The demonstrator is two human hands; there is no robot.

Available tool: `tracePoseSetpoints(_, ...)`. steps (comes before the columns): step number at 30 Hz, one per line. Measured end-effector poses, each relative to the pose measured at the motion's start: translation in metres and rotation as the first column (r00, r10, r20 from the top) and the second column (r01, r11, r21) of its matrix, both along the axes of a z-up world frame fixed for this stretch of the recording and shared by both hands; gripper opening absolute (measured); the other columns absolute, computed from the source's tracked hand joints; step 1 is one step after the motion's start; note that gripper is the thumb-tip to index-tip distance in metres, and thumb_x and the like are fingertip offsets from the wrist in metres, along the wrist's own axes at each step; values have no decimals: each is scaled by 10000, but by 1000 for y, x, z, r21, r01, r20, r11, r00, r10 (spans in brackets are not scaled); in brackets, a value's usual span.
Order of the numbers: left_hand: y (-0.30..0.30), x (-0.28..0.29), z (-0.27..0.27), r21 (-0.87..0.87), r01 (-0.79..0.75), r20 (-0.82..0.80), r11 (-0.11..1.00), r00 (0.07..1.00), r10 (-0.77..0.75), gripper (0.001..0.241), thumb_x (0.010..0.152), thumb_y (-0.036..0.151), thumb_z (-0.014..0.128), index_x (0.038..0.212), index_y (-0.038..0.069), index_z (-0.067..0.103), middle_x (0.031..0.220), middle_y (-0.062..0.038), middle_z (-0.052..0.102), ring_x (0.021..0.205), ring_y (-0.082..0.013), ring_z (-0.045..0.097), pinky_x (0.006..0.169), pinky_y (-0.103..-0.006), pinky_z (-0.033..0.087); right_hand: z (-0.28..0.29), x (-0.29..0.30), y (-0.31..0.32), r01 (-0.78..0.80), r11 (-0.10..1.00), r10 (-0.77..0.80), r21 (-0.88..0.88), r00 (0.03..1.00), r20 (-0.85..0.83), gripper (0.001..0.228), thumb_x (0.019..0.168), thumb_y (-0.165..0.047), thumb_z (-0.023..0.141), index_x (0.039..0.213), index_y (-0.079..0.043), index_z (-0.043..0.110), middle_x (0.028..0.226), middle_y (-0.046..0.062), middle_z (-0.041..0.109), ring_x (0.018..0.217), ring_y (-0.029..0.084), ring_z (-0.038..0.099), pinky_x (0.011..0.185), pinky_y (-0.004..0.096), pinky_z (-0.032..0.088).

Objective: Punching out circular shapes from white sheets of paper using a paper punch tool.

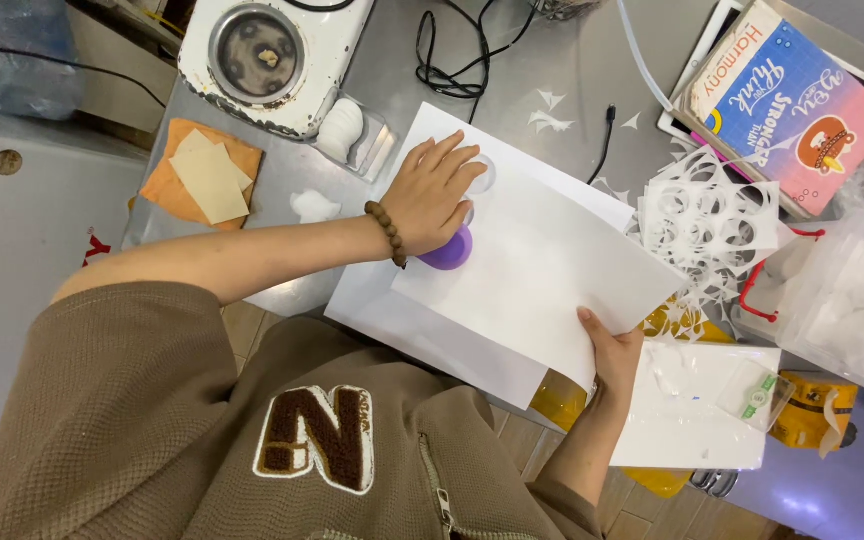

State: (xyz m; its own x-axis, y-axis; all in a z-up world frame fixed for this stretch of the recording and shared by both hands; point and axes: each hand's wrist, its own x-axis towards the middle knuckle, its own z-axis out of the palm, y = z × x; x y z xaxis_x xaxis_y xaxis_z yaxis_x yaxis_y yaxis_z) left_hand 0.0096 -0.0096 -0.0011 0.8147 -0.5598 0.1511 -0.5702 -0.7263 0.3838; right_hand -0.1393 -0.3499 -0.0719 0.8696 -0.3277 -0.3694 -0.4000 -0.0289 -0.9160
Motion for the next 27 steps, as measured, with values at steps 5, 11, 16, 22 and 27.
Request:
tracePoseSetpoints(5,1,-1,-2,19,4,-6,1000,1000,-4,466,946,185,588,1377,22,519,1511,-206,454,1495,-398,291,1195,-569,238,-7,-2,-3,-12,1000,11,20,999,37,402,867,-86,802,1216,46,654,1105,128,723,975,187,686,844,308,565)
tracePoseSetpoints(11,1,-1,-1,6,4,-25,1000,1000,-4,464,939,186,591,1369,24,525,1506,-201,459,1491,-396,291,1194,-570,235,-14,-3,-6,-20,1000,19,11,998,61,381,873,-85,806,1201,47,665,1102,126,723,970,183,683,847,308,564)
tracePoseSetpoints(16,2,-2,-1,13,-5,-29,1000,1000,6,458,935,189,595,1360,32,529,1504,-192,464,1492,-388,297,1193,-571,235,-15,1,-6,-8,1000,8,17,1000,27,351,870,-78,805,1171,45,675,1072,125,729,938,189,688,811,315,569)
tracePoseSetpoints(22,3,-3,-4,4,0,-12,1000,1000,0,457,939,178,592,1372,44,530,1499,-181,471,1494,-387,305,1196,-561,244,-19,1,-10,26,999,-26,21,1000,9,356,855,-62,802,1179,28,686,1084,104,739,958,175,700,836,294,570)
tracePoseSetpoints(27,2,0,-3,-7,-4,-12,1000,1000,4,454,923,184,595,1351,42,538,1494,-177,478,1484,-382,311,1188,-568,245,-9,7,-4,-3,998,-3,64,997,83,405,847,-64,807,1211,17,650,1106,91,719,962,154,681,825,286,563)
